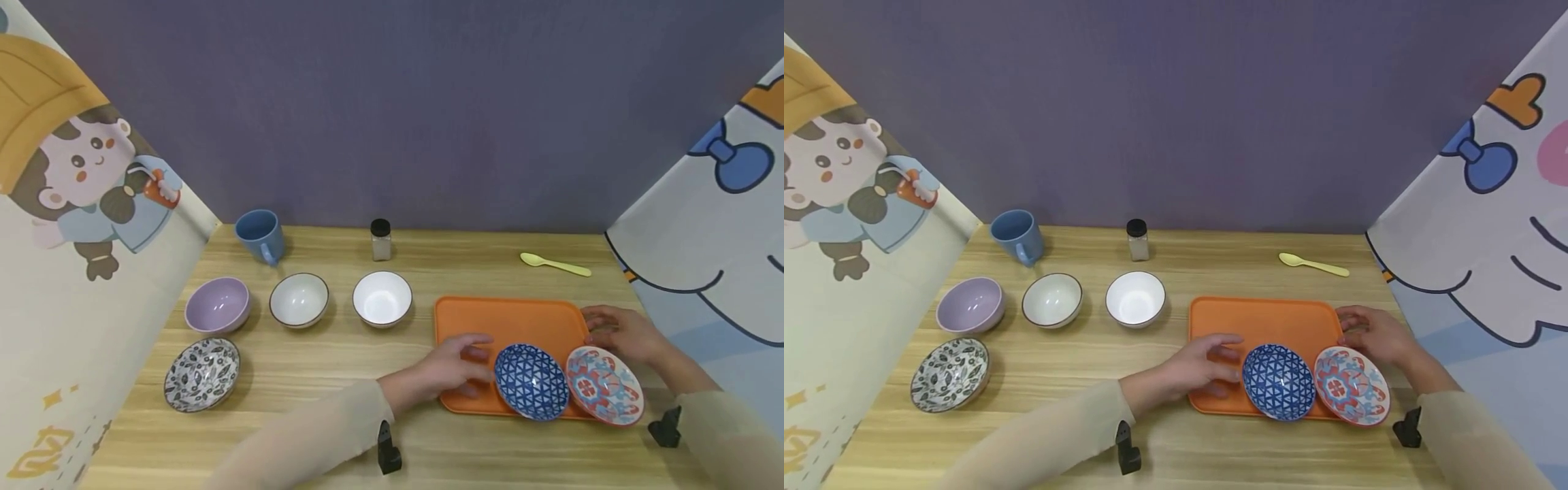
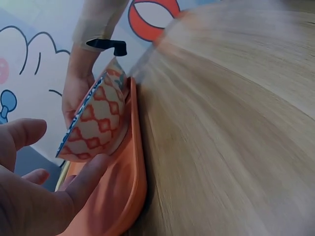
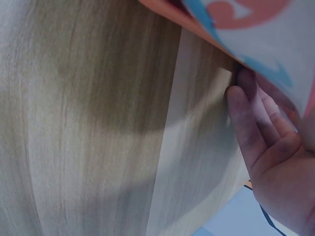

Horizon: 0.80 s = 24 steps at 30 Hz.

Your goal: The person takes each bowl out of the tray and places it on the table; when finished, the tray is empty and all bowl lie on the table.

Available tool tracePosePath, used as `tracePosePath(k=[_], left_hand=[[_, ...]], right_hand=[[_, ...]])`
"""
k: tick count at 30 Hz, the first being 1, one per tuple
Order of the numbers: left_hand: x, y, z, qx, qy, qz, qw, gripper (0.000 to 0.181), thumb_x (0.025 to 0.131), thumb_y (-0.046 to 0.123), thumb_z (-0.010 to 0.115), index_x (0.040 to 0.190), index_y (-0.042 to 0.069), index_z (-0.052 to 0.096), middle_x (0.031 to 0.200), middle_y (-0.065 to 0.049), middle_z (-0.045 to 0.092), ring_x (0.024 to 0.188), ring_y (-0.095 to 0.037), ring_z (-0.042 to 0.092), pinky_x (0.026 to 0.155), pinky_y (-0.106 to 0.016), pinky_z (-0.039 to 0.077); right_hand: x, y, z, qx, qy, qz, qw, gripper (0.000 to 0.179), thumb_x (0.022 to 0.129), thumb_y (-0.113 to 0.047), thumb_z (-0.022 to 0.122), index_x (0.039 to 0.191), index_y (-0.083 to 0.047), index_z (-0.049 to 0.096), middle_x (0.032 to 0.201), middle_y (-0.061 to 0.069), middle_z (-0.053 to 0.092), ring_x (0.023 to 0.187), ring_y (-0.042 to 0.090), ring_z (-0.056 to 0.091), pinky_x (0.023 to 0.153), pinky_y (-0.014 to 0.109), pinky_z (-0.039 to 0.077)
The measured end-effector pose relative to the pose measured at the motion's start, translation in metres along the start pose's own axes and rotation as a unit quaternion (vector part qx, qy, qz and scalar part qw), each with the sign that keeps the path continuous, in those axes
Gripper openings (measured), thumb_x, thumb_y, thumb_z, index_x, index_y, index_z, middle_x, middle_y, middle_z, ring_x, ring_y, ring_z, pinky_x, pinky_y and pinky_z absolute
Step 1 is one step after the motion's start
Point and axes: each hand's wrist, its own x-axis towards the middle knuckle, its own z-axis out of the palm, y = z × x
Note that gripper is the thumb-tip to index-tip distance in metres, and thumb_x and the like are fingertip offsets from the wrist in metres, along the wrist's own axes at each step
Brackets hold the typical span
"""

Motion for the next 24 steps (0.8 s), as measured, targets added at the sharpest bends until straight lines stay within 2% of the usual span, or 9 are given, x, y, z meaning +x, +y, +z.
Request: tracePosePath(k=[4,11,17,24], left_hand=[[0.005,0.000,0.006,0.001,0.001,-0.010,0.9999,0.065,0.085,-0.003,0.075,0.146,0.011,0.057,0.123,-0.007,0.064,0.090,-0.020,0.068,0.069,-0.047,0.067],[0.012,-0.005,0.017,0.007,-0.002,-0.018,0.9998,0.064,0.086,-0.004,0.073,0.145,0.014,0.056,0.117,-0.009,0.066,0.088,-0.020,0.069,0.068,-0.049,0.066],[0.013,-0.006,0.026,0.008,-0.002,-0.023,0.9997,0.066,0.084,-0.006,0.073,0.144,0.016,0.056,0.112,-0.009,0.065,0.084,-0.020,0.069,0.068,-0.050,0.066],[0.013,-0.008,0.028,0.013,0.003,-0.024,0.9996,0.069,0.083,-0.009,0.072,0.146,0.014,0.054,0.113,-0.009,0.065,0.082,-0.020,0.068,0.069,-0.049,0.066]], right_hand=[[0.000,0.002,0.002,0.011,0.000,0.001,0.9999,0.061,0.092,-0.018,0.076,0.144,0.003,0.051,0.114,0.019,0.070,0.101,0.030,0.067,0.071,0.025,0.059],[-0.001,0.002,0.000,0.022,-0.002,-0.010,0.9997,0.061,0.094,-0.016,0.075,0.145,0.005,0.050,0.116,0.021,0.069,0.098,0.026,0.068,0.069,0.026,0.061],[-0.003,0.001,0.001,0.038,-0.006,-0.011,0.9992,0.061,0.095,-0.016,0.074,0.147,0.005,0.048,0.117,0.022,0.068,0.097,0.023,0.067,0.070,0.027,0.062],[-0.001,0.003,0.003,0.040,-0.001,-0.003,0.9992,0.062,0.094,-0.016,0.075,0.146,0.004,0.049,0.117,0.021,0.068,0.096,0.021,0.067,0.071,0.026,0.062]])
